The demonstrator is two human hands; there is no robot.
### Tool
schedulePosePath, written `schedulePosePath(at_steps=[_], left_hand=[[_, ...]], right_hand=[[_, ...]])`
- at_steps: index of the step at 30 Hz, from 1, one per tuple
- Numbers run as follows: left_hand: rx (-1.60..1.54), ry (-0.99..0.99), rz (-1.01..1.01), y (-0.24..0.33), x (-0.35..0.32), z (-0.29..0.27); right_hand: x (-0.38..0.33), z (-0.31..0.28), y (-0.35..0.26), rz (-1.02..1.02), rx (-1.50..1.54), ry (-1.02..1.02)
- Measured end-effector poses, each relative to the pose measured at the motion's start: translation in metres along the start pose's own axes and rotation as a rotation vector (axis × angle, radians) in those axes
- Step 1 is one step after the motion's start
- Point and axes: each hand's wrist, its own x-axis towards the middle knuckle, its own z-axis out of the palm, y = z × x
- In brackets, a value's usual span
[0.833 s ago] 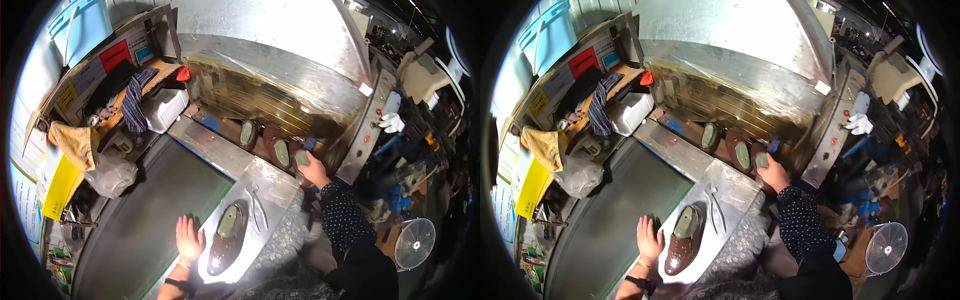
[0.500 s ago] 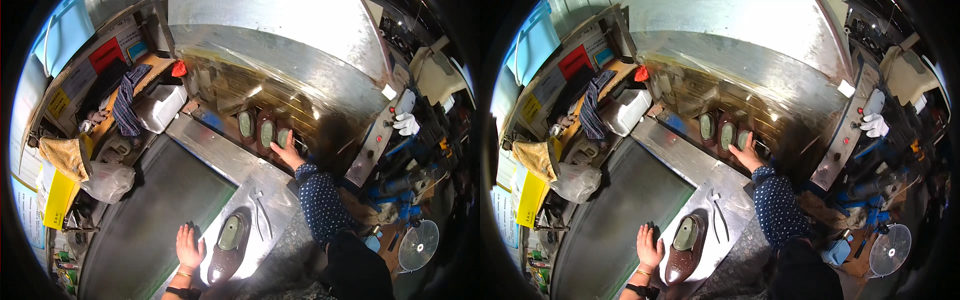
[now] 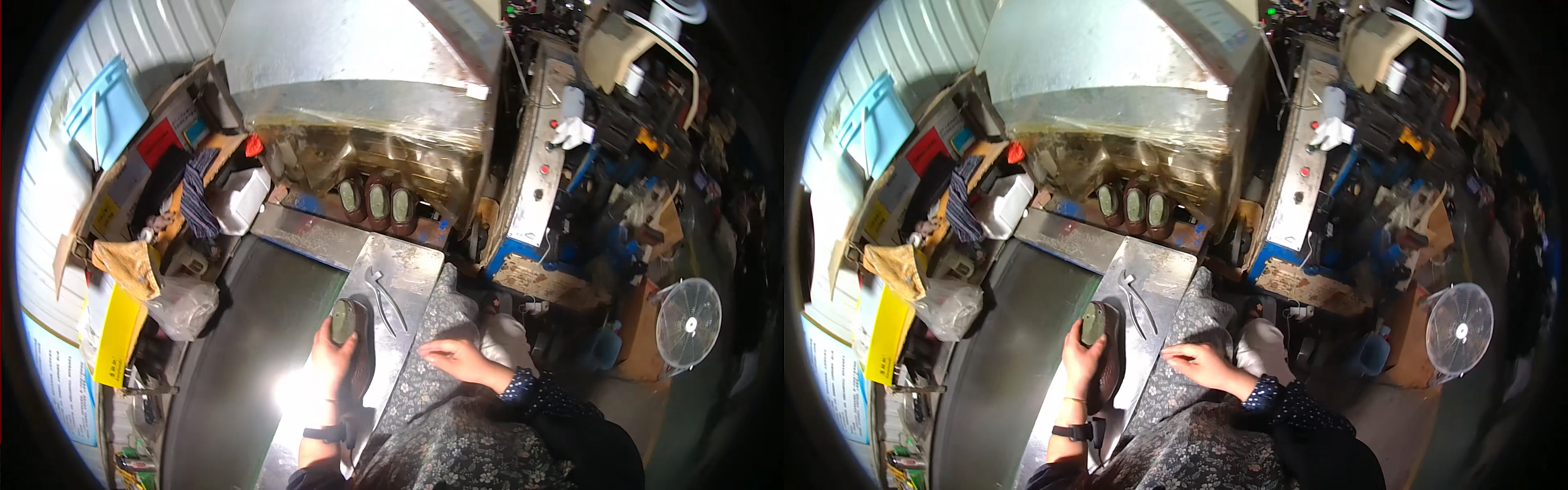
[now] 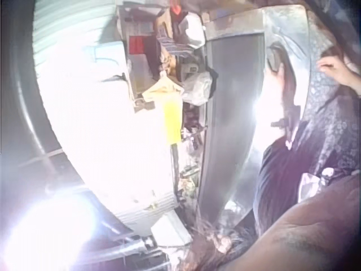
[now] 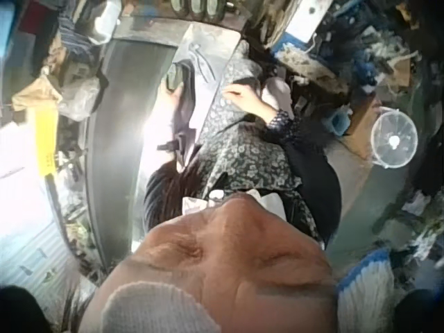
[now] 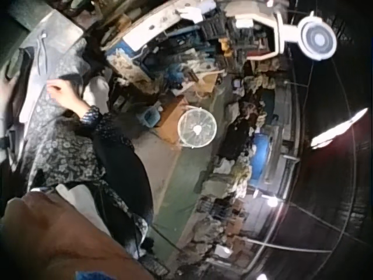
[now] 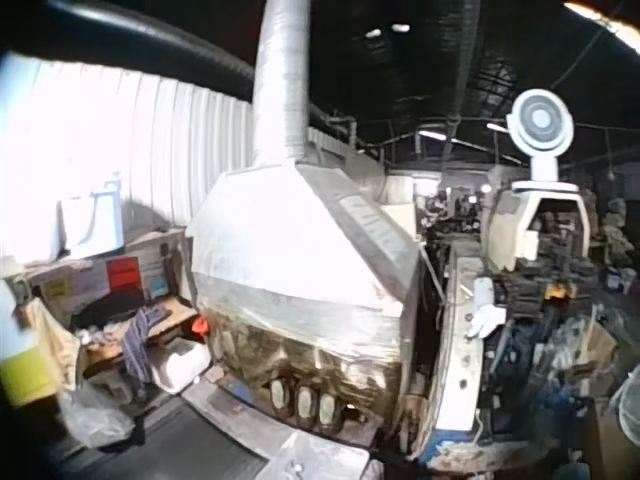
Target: The recorder is attaching shoe soles and putting them through a heating or pressing machine.
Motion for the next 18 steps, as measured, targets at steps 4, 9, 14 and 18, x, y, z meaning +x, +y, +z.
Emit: schedulePosePath(at_steps=[4,9,14,18], left_hand=[[-0.895,-0.01,-0.451,-0.027,-0.002,0.031],[-1.422,-0.336,-0.222,0.142,-0.066,0.029],[-0.454,-0.612,0.504,0.127,-0.09,0.036],[-0.282,-0.644,0.616,0.065,-0.127,0.065]], right_hand=[[-0.001,0.041,-0.007,0.078,0.224,-0.003],[-0.041,0.0,-0.079,-0.01,0.605,0.26],[-0.118,-0.125,-0.123,-0.256,0.106,0.586],[-0.148,-0.247,-0.129,-0.326,-0.327,0.975]])
